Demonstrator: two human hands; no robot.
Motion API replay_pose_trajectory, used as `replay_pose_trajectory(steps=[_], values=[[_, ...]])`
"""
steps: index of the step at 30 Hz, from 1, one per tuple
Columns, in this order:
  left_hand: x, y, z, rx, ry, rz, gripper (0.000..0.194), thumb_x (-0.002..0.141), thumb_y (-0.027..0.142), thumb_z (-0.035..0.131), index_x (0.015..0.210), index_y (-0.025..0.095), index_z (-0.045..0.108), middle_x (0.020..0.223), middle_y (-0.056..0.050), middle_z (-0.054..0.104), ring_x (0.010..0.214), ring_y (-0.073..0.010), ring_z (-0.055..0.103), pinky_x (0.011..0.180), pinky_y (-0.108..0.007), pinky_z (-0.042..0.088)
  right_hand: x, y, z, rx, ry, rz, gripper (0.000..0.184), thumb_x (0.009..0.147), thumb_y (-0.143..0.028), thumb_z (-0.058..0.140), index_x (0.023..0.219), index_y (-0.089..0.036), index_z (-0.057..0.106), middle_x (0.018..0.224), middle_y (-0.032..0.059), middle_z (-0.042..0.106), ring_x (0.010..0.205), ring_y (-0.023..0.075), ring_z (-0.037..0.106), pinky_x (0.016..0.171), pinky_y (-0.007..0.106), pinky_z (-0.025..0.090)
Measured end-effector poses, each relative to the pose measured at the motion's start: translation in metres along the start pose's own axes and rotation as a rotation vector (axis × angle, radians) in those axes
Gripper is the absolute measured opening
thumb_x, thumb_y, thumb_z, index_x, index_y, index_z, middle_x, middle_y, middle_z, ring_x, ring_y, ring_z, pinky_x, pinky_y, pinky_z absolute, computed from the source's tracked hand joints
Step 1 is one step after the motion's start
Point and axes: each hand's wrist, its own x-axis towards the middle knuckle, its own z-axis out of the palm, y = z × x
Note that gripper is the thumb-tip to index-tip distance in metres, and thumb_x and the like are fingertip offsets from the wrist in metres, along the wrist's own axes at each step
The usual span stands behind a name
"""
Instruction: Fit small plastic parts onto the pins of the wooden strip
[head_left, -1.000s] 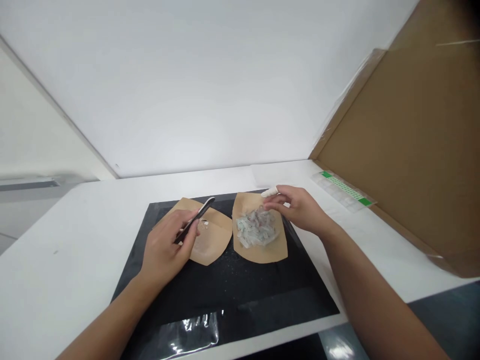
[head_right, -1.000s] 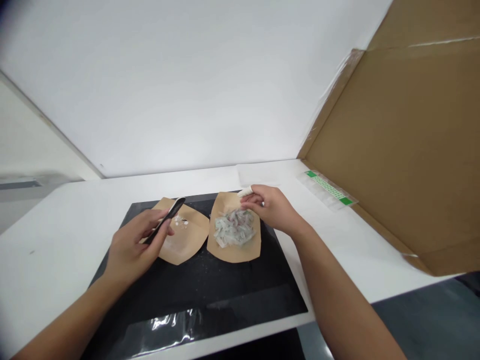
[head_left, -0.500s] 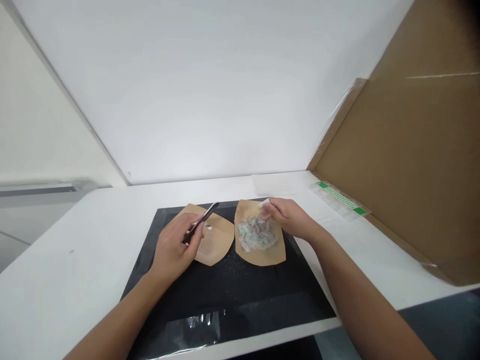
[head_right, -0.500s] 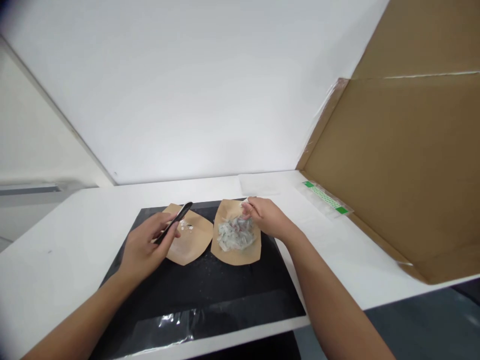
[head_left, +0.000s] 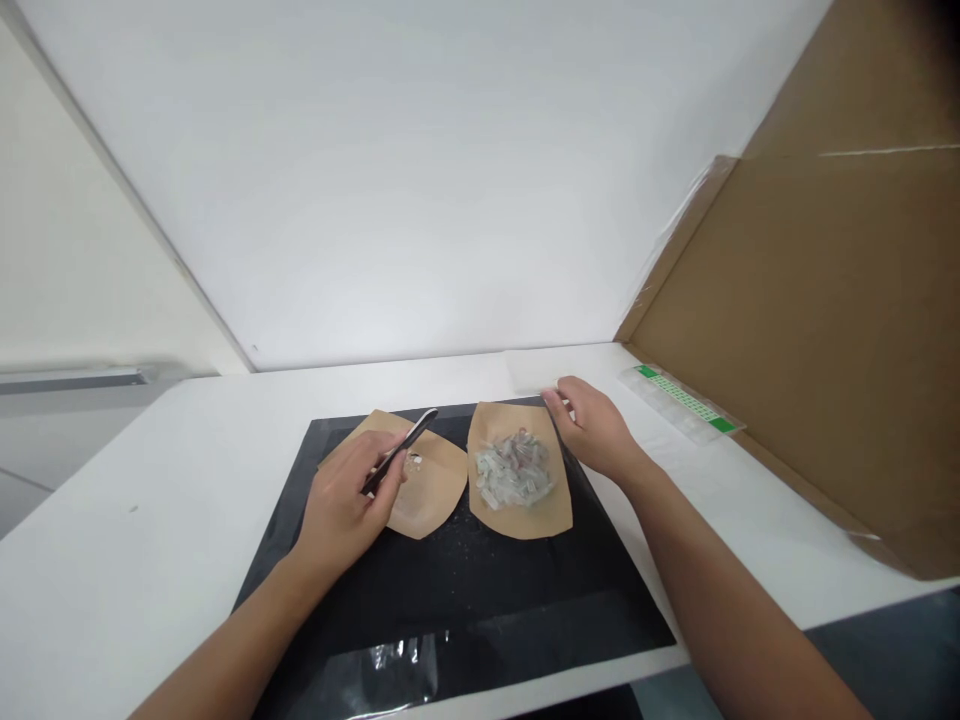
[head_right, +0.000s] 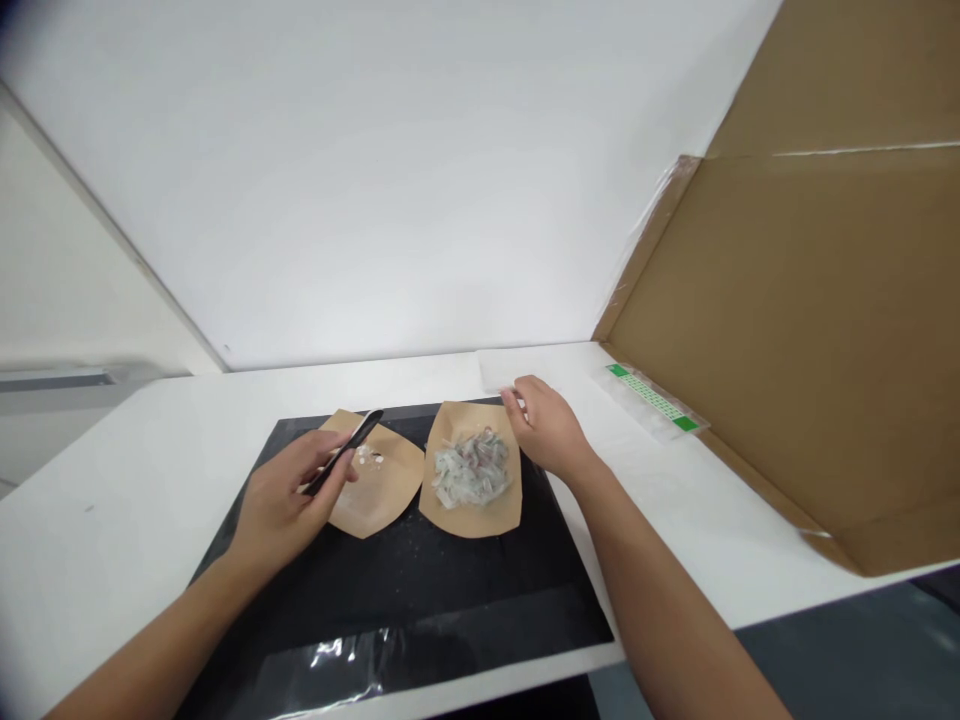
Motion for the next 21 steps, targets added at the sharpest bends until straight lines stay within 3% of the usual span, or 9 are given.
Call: replay_pose_trajectory(steps=[3, 6, 12, 21], values=[[-0.001, -0.001, 0.0, 0.008, -0.012, -0.007, 0.019, 0.1, 0.021, 0.062, 0.118, 0.023, 0.067, 0.093, -0.001, 0.072, 0.077, -0.0143, 0.071, 0.071, -0.025, 0.057, 0.002, 0.007, 0.004, 0.151, -0.032, 0.158, 0.019, 0.097, -0.037, 0.06, 0.086, -0.023, 0.054, 0.111, 0.0114, 0.07, 0.111, 0.0279, 0.066, 0.079, 0.034, 0.052], [-0.002, -0.001, 0.0, 0.012, -0.018, -0.015, 0.019, 0.1, 0.022, 0.062, 0.118, 0.023, 0.067, 0.093, -0.001, 0.072, 0.079, -0.0148, 0.072, 0.071, -0.025, 0.057, 0.002, 0.014, 0.011, 0.239, -0.088, 0.245, 0.018, 0.089, -0.031, 0.071, 0.088, -0.023, 0.055, 0.12, 0.0124, 0.073, 0.106, 0.0265, 0.073, 0.075, 0.032, 0.057], [-0.002, -0.003, 0.001, 0.021, -0.009, -0.024, 0.019, 0.1, 0.022, 0.061, 0.118, 0.022, 0.068, 0.099, -0.003, 0.073, 0.082, -0.0159, 0.073, 0.07, -0.025, 0.058, -0.001, 0.02, 0.022, 0.365, -0.14, 0.346, 0.02, 0.083, -0.025, 0.075, 0.083, -0.022, 0.054, 0.103, 0.0099, 0.079, 0.085, 0.0223, 0.079, 0.066, 0.027, 0.061], [-0.003, -0.005, 0.001, -0.008, -0.01, -0.04, 0.022, 0.101, 0.025, 0.06, 0.121, 0.02, 0.068, 0.108, -0.007, 0.074, 0.085, -0.0187, 0.075, 0.073, -0.028, 0.062, 0.0, 0.03, 0.025, 0.291, -0.052, 0.407, 0.021, 0.073, -0.027, 0.079, 0.083, -0.022, 0.061, 0.092, 0.0074, 0.079, 0.079, 0.024, 0.077, 0.061, 0.029, 0.057]])
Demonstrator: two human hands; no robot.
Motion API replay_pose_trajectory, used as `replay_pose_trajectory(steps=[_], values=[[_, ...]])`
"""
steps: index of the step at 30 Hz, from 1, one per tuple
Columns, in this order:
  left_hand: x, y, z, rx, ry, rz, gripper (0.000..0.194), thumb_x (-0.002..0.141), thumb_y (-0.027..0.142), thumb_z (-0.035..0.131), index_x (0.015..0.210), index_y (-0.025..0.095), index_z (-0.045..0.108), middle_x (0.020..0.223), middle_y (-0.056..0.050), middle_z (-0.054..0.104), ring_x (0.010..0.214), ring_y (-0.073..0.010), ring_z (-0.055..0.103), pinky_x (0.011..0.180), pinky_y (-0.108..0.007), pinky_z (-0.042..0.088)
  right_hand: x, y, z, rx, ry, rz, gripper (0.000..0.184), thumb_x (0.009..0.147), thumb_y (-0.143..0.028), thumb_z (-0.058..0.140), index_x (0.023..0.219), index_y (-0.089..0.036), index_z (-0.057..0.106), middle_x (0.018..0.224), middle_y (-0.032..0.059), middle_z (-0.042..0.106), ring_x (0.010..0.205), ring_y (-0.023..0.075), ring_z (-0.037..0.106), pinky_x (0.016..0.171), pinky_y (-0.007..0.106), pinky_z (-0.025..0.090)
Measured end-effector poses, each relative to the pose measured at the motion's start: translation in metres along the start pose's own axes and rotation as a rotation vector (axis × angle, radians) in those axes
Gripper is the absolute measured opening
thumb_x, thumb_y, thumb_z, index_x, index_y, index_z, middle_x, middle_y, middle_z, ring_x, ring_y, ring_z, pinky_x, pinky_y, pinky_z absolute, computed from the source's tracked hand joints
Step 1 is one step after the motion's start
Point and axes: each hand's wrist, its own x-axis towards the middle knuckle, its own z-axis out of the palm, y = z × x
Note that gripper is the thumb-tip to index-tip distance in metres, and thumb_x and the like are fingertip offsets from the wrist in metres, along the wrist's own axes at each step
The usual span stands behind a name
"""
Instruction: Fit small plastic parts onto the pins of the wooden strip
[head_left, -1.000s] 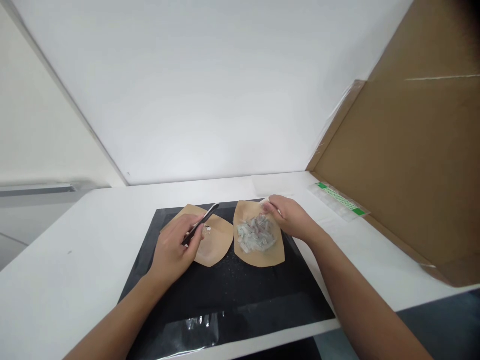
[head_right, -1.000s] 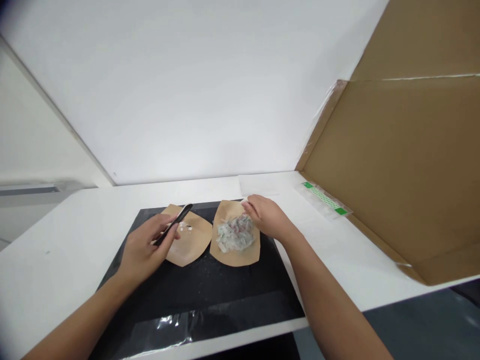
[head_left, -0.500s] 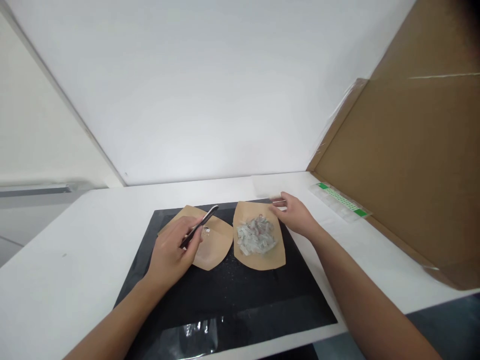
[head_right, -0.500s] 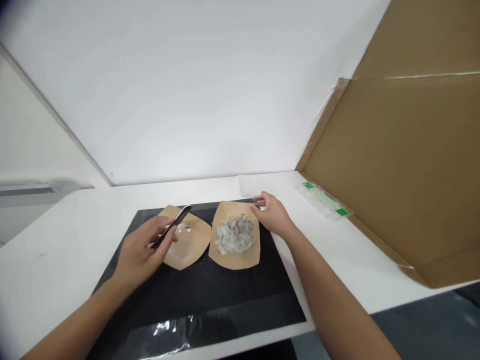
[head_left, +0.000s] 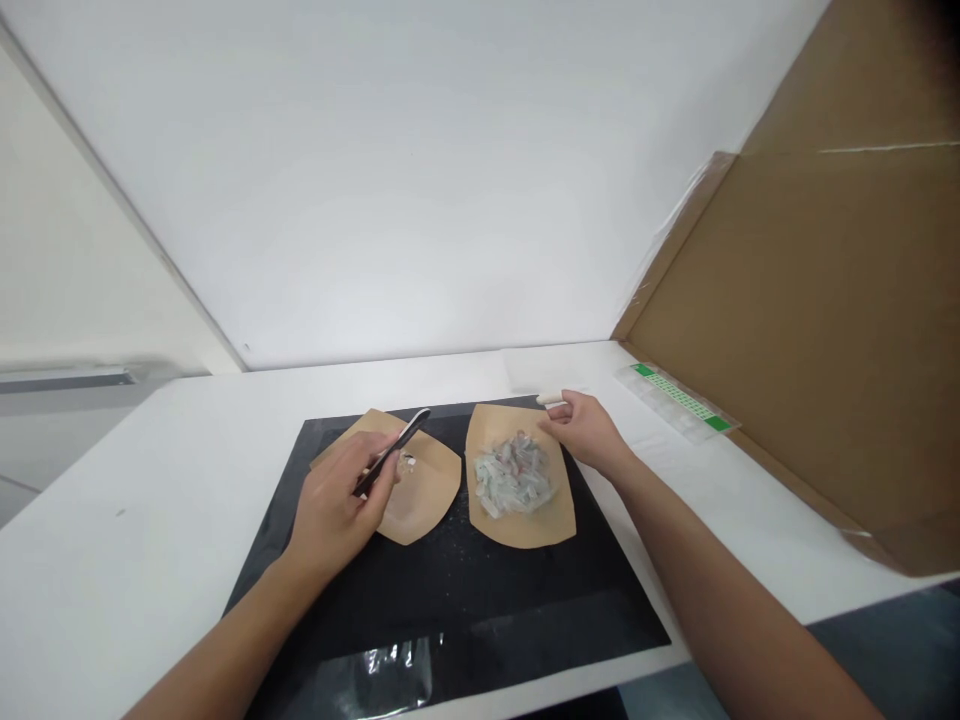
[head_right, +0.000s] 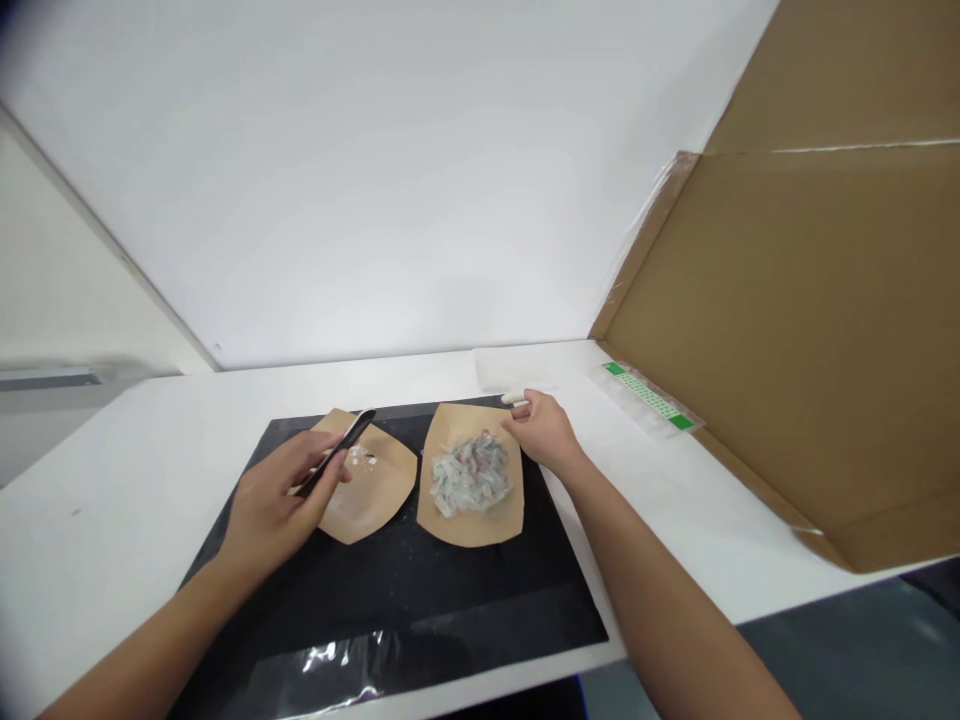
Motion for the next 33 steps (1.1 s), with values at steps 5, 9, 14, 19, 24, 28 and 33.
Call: replay_pose_trajectory(steps=[5, 9, 14, 19, 24, 28, 33], values=[[0.002, 0.003, -0.001, 0.014, 0.011, 0.007, 0.02, 0.101, 0.024, 0.06, 0.119, 0.021, 0.068, 0.104, -0.006, 0.074, 0.084, -0.0182, 0.074, 0.072, -0.028, 0.06, 0.004, 0.006, 0.002, -0.033, 0.112, -0.008, 0.025, 0.075, -0.036, 0.077, 0.09, -0.022, 0.064, 0.092, 0.0082, 0.08, 0.083, 0.027, 0.076, 0.065, 0.033, 0.057], [0.005, 0.006, -0.003, 0.025, 0.026, 0.002, 0.017, 0.101, 0.022, 0.06, 0.117, 0.021, 0.067, 0.095, -0.004, 0.073, 0.082, -0.0167, 0.072, 0.071, -0.026, 0.058, 0.006, 0.007, 0.002, -0.067, 0.177, -0.015, 0.034, 0.075, -0.046, 0.078, 0.093, -0.021, 0.063, 0.094, 0.0091, 0.08, 0.085, 0.0275, 0.076, 0.068, 0.034, 0.056], [0.006, 0.004, -0.004, 0.033, 0.007, 0.031, 0.02, 0.101, 0.02, 0.06, 0.12, 0.021, 0.067, 0.102, -0.005, 0.073, 0.093, -0.0186, 0.072, 0.075, -0.027, 0.058, 0.005, 0.001, 0.002, -0.113, 0.151, -0.072, 0.035, 0.076, -0.052, 0.076, 0.074, -0.023, 0.056, 0.089, 0.0051, 0.08, 0.07, 0.0223, 0.071, 0.06, 0.032, 0.05], [0.008, 0.002, -0.003, 0.035, -0.033, 0.03, 0.021, 0.102, 0.022, 0.059, 0.12, 0.021, 0.07, 0.112, -0.009, 0.07, 0.099, -0.0204, 0.07, 0.076, -0.028, 0.06, 0.005, -0.005, 0.001, -0.12, 0.129, -0.139, 0.036, 0.082, -0.055, 0.073, 0.073, -0.023, 0.059, 0.089, 0.0038, 0.08, 0.063, 0.0205, 0.067, 0.059, 0.032, 0.046], [0.006, -0.003, -0.004, 0.056, -0.077, 0.054, 0.022, 0.102, 0.023, 0.06, 0.121, 0.023, 0.07, 0.105, -0.007, 0.071, 0.095, -0.0199, 0.069, 0.076, -0.029, 0.059, 0.007, -0.004, 0.002, -0.087, 0.152, -0.195, 0.041, 0.09, -0.055, 0.067, 0.068, -0.025, 0.049, 0.083, 0.0041, 0.08, 0.072, 0.023, 0.071, 0.063, 0.032, 0.047], [0.005, -0.006, -0.005, 0.076, -0.095, 0.102, 0.024, 0.102, 0.024, 0.061, 0.124, 0.023, 0.069, 0.106, -0.006, 0.072, 0.097, -0.0205, 0.068, 0.079, -0.032, 0.058, 0.008, -0.002, 0.002, -0.062, 0.169, -0.213, 0.042, 0.093, -0.056, 0.063, 0.069, -0.025, 0.046, 0.088, 0.0038, 0.082, 0.065, 0.0207, 0.067, 0.061, 0.032, 0.045], [0.007, -0.009, -0.005, 0.117, -0.1, 0.171, 0.018, 0.102, 0.025, 0.062, 0.118, 0.022, 0.07, 0.104, -0.007, 0.074, 0.099, -0.0225, 0.067, 0.087, -0.037, 0.056, 0.004, -0.007, -0.002, -0.048, 0.145, -0.249, 0.046, 0.097, -0.061, 0.056, 0.07, -0.025, 0.047, 0.084, 0.0035, 0.082, 0.068, 0.0213, 0.07, 0.063, 0.031, 0.046]])
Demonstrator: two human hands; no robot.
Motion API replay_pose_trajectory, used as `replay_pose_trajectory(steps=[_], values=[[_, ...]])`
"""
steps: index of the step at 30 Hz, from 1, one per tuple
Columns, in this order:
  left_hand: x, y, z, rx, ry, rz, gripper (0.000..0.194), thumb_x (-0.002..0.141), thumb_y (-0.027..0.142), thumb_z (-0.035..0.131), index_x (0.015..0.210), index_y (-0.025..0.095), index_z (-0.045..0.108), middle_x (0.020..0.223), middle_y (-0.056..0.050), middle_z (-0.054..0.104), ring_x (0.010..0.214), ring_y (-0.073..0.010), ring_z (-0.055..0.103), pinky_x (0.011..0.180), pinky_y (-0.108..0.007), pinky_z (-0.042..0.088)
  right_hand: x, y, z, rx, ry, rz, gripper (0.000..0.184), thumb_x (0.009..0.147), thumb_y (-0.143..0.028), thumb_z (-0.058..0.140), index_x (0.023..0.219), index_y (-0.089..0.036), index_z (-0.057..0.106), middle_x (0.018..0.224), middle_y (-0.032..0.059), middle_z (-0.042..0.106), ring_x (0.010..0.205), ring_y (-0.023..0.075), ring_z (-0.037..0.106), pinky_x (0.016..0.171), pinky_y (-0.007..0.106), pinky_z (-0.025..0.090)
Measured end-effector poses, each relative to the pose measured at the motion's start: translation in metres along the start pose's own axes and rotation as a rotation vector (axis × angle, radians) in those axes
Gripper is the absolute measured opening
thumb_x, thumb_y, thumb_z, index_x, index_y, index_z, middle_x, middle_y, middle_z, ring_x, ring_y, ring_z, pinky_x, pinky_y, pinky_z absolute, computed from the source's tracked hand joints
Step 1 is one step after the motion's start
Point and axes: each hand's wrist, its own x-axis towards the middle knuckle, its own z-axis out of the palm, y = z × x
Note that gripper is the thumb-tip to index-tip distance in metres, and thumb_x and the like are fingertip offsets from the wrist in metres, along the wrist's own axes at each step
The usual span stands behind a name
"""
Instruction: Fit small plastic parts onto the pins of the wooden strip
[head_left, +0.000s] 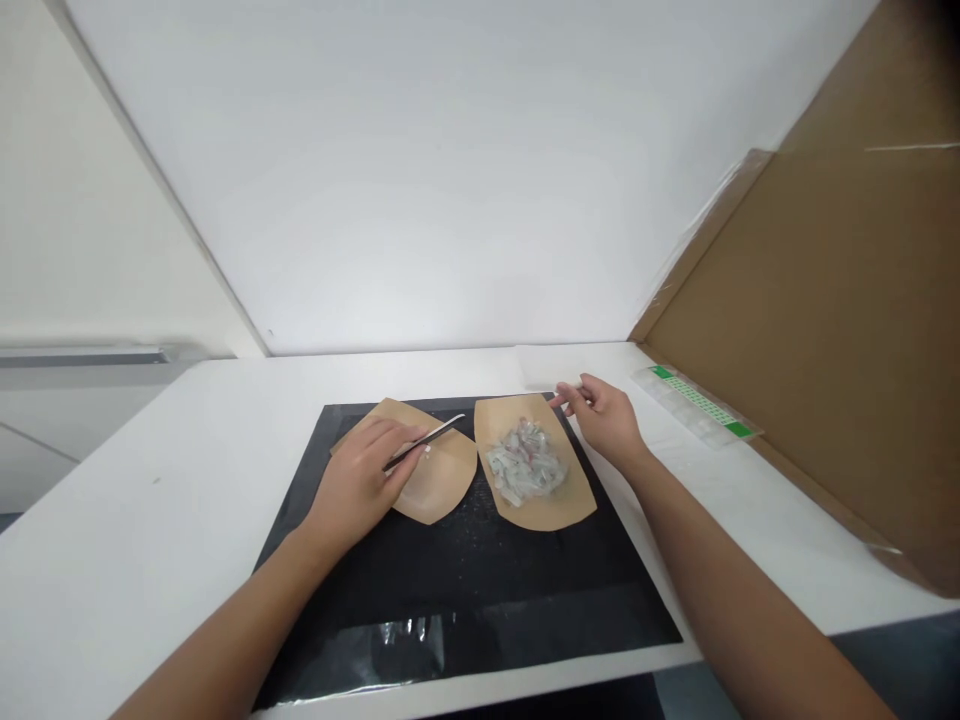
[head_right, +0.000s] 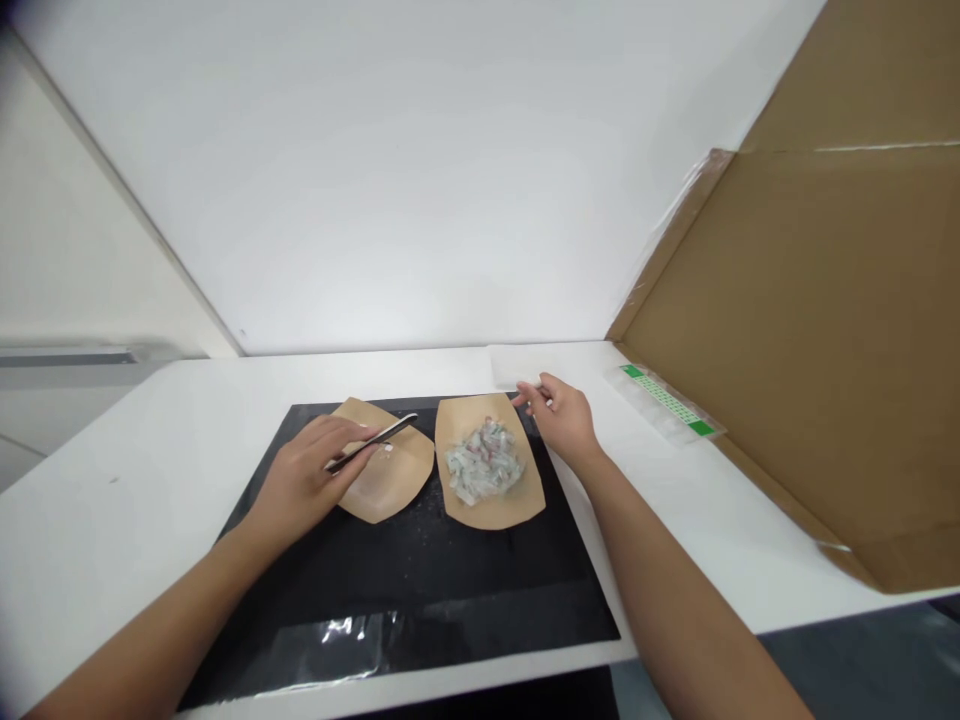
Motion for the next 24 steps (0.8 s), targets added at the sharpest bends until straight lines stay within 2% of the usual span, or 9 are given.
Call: replay_pose_trajectory(steps=[4, 7, 10, 16, 20, 24], values=[[0.002, -0.003, 0.002, 0.0, -0.008, 0.033, 0.019, 0.103, 0.024, 0.061, 0.119, 0.021, 0.071, 0.107, -0.008, 0.075, 0.104, -0.0239, 0.066, 0.094, -0.041, 0.056, -0.001, -0.003, -0.002, -0.005, 0.049, -0.007, 0.049, 0.104, -0.062, 0.043, 0.075, -0.024, 0.058, 0.088, 0.004, 0.082, 0.082, 0.0228, 0.074, 0.076, 0.032, 0.049], [0.003, -0.004, 0.002, 0.017, 0.044, 0.053, 0.02, 0.102, 0.023, 0.062, 0.119, 0.021, 0.073, 0.108, -0.008, 0.076, 0.109, -0.0256, 0.065, 0.098, -0.044, 0.056, 0.0, -0.002, -0.002, -0.008, 0.069, -0.01, 0.054, 0.107, -0.059, 0.036, 0.082, -0.024, 0.068, 0.093, 0.0049, 0.082, 0.089, 0.0238, 0.074, 0.084, 0.034, 0.05], [0.004, -0.005, 0.0, 0.044, 0.073, 0.067, 0.02, 0.101, 0.02, 0.062, 0.116, 0.023, 0.076, 0.107, -0.008, 0.077, 0.109, -0.0264, 0.064, 0.098, -0.046, 0.055, 0.0, 0.001, 0.0, -0.012, 0.044, -0.032, 0.054, 0.107, -0.057, 0.035, 0.086, -0.024, 0.072, 0.096, 0.0054, 0.082, 0.092, 0.0246, 0.073, 0.087, 0.035, 0.051], [0.007, -0.005, -0.004, 0.117, 0.057, 0.106, 0.018, 0.1, 0.018, 0.063, 0.111, 0.023, 0.077, 0.101, -0.007, 0.078, 0.105, -0.0281, 0.06, 0.098, -0.048, 0.053, -0.002, 0.004, 0.003, -0.021, -0.007, -0.067, 0.055, 0.107, -0.056, 0.033, 0.091, -0.024, 0.074, 0.1, 0.0043, 0.081, 0.092, 0.0234, 0.072, 0.087, 0.033, 0.052], [0.005, -0.006, -0.003, 0.116, 0.09, 0.092, 0.027, 0.102, 0.016, 0.059, 0.123, 0.023, 0.073, 0.101, -0.007, 0.08, 0.109, -0.0293, 0.059, 0.095, -0.048, 0.055, -0.004, -0.002, 0.002, -0.038, -0.036, -0.092, 0.054, 0.109, -0.053, 0.031, 0.09, -0.025, 0.073, 0.099, 0.0029, 0.08, 0.085, 0.0218, 0.071, 0.082, 0.032, 0.051], [0.002, -0.005, -0.001, 0.075, 0.118, 0.033, 0.044, 0.104, 0.01, 0.049, 0.145, 0.024, 0.059, 0.108, -0.007, 0.08, 0.117, -0.0289, 0.058, 0.099, -0.049, 0.055, -0.008, -0.012, 0.003, -0.083, -0.099, -0.154, 0.05, 0.107, -0.05, 0.037, 0.084, -0.025, 0.073, 0.094, 0.0036, 0.08, 0.09, 0.0239, 0.07, 0.085, 0.033, 0.048]])
